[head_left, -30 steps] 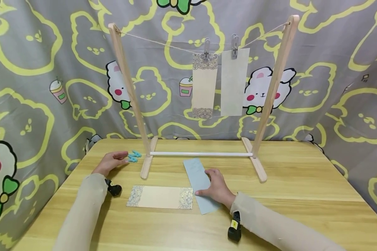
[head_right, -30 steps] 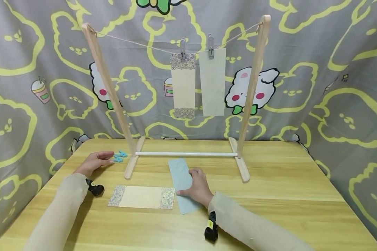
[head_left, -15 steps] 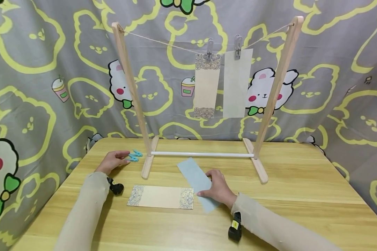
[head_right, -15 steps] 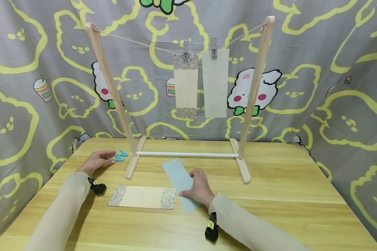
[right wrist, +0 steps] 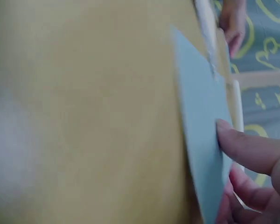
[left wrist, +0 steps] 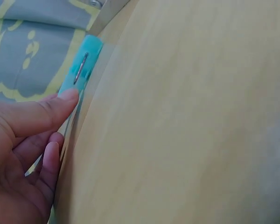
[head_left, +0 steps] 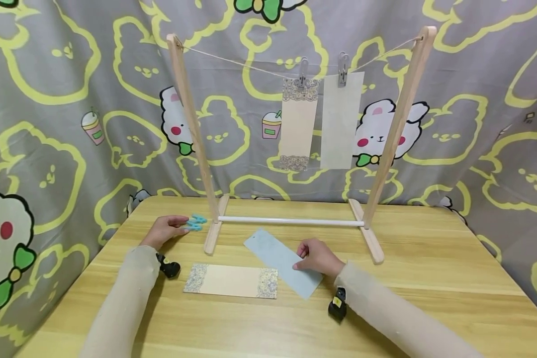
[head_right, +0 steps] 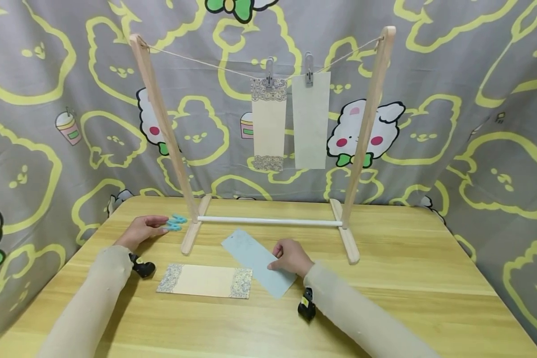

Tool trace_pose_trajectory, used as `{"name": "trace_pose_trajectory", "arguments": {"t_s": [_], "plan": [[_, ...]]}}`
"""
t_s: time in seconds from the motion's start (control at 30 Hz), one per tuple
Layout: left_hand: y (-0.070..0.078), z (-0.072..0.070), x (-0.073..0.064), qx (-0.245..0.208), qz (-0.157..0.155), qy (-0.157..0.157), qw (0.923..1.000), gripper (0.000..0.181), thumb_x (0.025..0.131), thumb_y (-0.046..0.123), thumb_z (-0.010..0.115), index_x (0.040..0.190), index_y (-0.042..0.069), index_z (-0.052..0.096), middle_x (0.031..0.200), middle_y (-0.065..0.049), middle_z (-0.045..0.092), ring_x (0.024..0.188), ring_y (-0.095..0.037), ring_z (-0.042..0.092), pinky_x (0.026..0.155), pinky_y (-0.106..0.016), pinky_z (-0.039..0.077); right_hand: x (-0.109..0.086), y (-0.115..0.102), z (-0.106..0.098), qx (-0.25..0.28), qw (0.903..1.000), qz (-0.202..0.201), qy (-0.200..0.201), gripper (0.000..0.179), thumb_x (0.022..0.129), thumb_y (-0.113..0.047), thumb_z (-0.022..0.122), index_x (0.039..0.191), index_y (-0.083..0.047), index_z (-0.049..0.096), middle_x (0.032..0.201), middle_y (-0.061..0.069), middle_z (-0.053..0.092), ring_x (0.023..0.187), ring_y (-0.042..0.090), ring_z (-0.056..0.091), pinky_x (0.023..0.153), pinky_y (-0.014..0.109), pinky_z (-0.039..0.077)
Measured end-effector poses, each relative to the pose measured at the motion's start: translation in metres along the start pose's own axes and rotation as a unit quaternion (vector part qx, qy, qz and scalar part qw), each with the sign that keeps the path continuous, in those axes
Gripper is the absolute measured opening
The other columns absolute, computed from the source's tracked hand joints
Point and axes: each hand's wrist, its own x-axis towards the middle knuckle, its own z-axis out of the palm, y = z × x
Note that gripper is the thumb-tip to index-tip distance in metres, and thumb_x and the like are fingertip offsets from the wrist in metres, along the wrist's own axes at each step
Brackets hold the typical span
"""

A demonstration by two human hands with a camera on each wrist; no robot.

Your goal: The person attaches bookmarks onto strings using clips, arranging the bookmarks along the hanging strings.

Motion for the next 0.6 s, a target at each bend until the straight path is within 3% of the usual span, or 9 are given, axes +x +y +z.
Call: {"name": "trace_pose_trajectory", "arguments": {"t_s": [0.2, 0.43, 0.6], "plan": [[0.001, 0.001, -0.003, -0.011, 0.004, -0.007, 0.9999, 0.05, 0.086, 0.019, 0.071, 0.128, -0.004, 0.055, 0.127, -0.023, 0.056, 0.103, -0.017, 0.059, 0.087, -0.024, 0.048, 0.002, 0.006, -0.017, 0.074, 0.9948, 0.022, -0.066, 0.017, 0.077, -0.002, 0.075, 0.085, 0.004, 0.062, 0.07, 0.003, 0.055, 0.064, 0.012, 0.047, 0.058, 0.024, 0.042], [-0.002, -0.004, -0.008, -0.045, -0.023, -0.008, 0.9987, 0.061, 0.086, 0.035, 0.069, 0.134, 0.002, 0.051, 0.134, -0.018, 0.052, 0.107, -0.012, 0.053, 0.097, -0.035, 0.042, 0.0, 0.014, -0.022, 0.105, 0.9895, 0.048, -0.087, 0.014, 0.082, -0.005, 0.071, 0.093, 0.003, 0.067, 0.079, 0.004, 0.06, 0.071, 0.014, 0.052, 0.063, 0.025, 0.045], [0.003, -0.005, -0.012, -0.112, -0.046, -0.008, 0.9927, 0.068, 0.087, 0.038, 0.068, 0.14, 0.003, 0.043, 0.134, -0.007, 0.051, 0.098, -0.001, 0.055, 0.088, -0.024, 0.046, 0.0, 0.018, -0.025, 0.119, 0.9871, 0.071, -0.081, 0.014, 0.083, -0.009, 0.071, 0.092, 0.001, 0.067, 0.078, 0.002, 0.061, 0.069, 0.013, 0.052, 0.061, 0.024, 0.044]]}}
